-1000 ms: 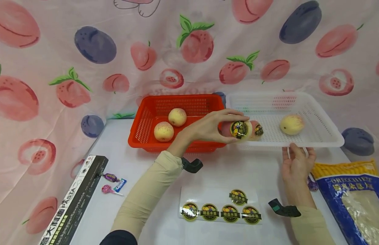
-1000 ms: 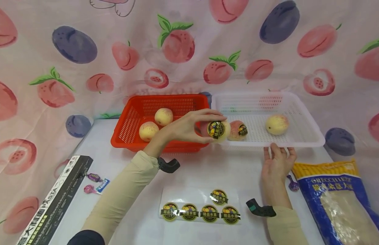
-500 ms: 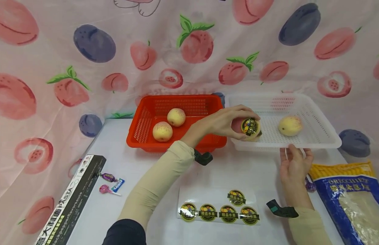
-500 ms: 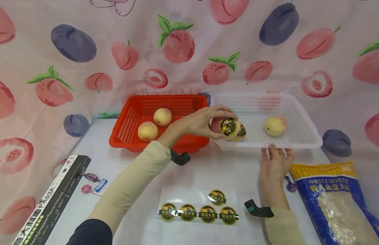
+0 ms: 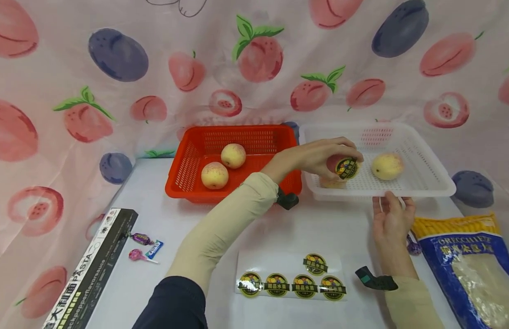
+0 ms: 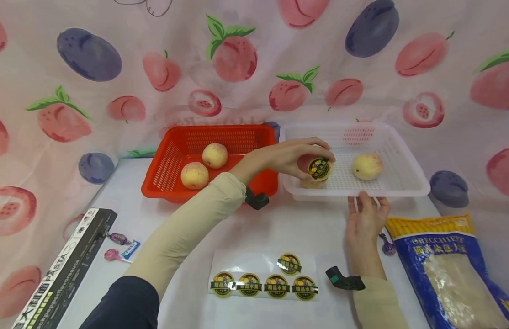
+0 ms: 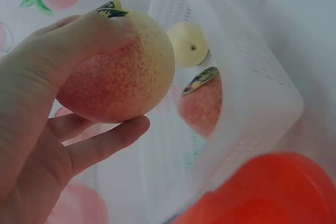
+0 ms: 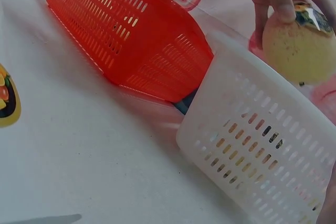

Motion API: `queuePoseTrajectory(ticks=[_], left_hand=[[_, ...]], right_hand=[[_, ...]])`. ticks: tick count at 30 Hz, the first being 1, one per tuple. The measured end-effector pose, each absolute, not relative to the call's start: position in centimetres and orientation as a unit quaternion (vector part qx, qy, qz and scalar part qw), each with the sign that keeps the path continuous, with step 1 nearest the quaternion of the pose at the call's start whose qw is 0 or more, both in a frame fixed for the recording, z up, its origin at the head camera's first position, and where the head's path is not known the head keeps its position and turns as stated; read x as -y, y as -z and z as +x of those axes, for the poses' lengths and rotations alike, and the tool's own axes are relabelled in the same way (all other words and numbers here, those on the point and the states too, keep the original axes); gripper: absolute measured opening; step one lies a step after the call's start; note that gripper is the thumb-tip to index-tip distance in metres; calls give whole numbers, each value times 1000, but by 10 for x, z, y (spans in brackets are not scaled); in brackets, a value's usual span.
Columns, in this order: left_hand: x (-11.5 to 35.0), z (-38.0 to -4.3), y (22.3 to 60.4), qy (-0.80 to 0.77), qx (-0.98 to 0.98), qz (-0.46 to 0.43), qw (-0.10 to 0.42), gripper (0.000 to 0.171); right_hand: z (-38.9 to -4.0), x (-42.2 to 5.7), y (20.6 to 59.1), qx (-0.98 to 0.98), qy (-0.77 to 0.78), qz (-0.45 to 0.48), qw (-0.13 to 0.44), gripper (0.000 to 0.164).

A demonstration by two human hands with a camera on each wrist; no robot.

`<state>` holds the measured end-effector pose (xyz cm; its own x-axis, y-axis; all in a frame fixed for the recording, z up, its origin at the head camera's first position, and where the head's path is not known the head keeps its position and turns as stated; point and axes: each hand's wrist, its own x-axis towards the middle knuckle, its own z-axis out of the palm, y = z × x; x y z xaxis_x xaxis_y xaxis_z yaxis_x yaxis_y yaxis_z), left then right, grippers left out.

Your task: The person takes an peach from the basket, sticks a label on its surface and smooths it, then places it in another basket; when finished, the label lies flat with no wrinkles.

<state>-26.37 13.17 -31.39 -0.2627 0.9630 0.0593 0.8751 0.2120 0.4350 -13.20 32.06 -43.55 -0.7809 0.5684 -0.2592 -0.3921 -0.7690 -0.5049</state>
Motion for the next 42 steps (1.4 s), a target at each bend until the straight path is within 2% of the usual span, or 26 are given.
queuePoseTrajectory(ticks=[10,18,31,42], left_hand=[[-159,-272,315,-172,-771,589,169,58],[-175,-278,325,-159,-773,580,203,57],[-209,-286,334,-123,-781,583,187,59],[-226,-290,342,-76,-807,557,180,59]], right_hand=[[-132,-322,434,221,-922,-182,261,52],[-127,-322,436,220,-921,-188,260,50],[-127,-322,439,246,-915,-184,260,52],[-133,-320,442,247,-918,-178,254,46]])
